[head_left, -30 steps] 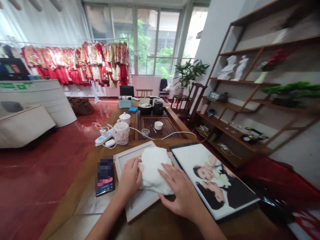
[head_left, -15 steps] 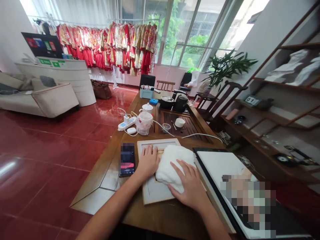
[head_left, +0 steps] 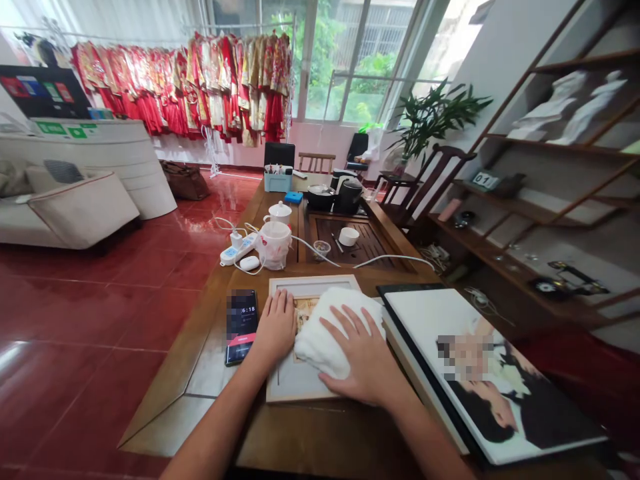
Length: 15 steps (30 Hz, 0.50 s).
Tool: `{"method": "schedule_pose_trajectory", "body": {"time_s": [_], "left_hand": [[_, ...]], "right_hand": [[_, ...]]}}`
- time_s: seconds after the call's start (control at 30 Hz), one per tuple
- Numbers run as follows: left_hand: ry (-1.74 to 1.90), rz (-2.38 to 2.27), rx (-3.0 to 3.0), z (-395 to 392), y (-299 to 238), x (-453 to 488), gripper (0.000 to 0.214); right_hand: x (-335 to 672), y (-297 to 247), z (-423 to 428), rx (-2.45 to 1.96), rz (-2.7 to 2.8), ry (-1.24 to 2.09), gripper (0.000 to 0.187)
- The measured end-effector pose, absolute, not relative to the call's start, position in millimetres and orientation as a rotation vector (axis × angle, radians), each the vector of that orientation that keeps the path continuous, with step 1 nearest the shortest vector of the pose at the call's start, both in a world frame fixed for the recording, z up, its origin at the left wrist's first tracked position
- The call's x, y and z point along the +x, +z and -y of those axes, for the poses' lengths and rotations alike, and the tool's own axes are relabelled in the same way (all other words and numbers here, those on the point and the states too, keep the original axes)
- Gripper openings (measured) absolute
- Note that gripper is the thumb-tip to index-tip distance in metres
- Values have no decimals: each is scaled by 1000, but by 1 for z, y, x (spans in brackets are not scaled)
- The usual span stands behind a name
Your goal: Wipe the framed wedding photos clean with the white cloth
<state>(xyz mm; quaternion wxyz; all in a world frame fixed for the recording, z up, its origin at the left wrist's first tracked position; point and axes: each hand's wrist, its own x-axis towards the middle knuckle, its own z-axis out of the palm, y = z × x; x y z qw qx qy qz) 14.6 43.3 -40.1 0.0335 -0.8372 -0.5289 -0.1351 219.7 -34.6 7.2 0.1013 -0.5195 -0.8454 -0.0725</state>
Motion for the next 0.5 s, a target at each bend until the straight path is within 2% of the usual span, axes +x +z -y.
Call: {"method": "schedule_pose_trajectory", "body": {"time_s": [0.13, 0.5], "left_hand": [[-374, 1610, -2607, -46, -42, 15, 48], [-280, 1619, -2665, -48, -42, 13, 53]], "right_hand": [[211, -1, 16, -1557, 2498, -147, 70], [209, 2, -1, -1555, 2503, -48, 65]]}}
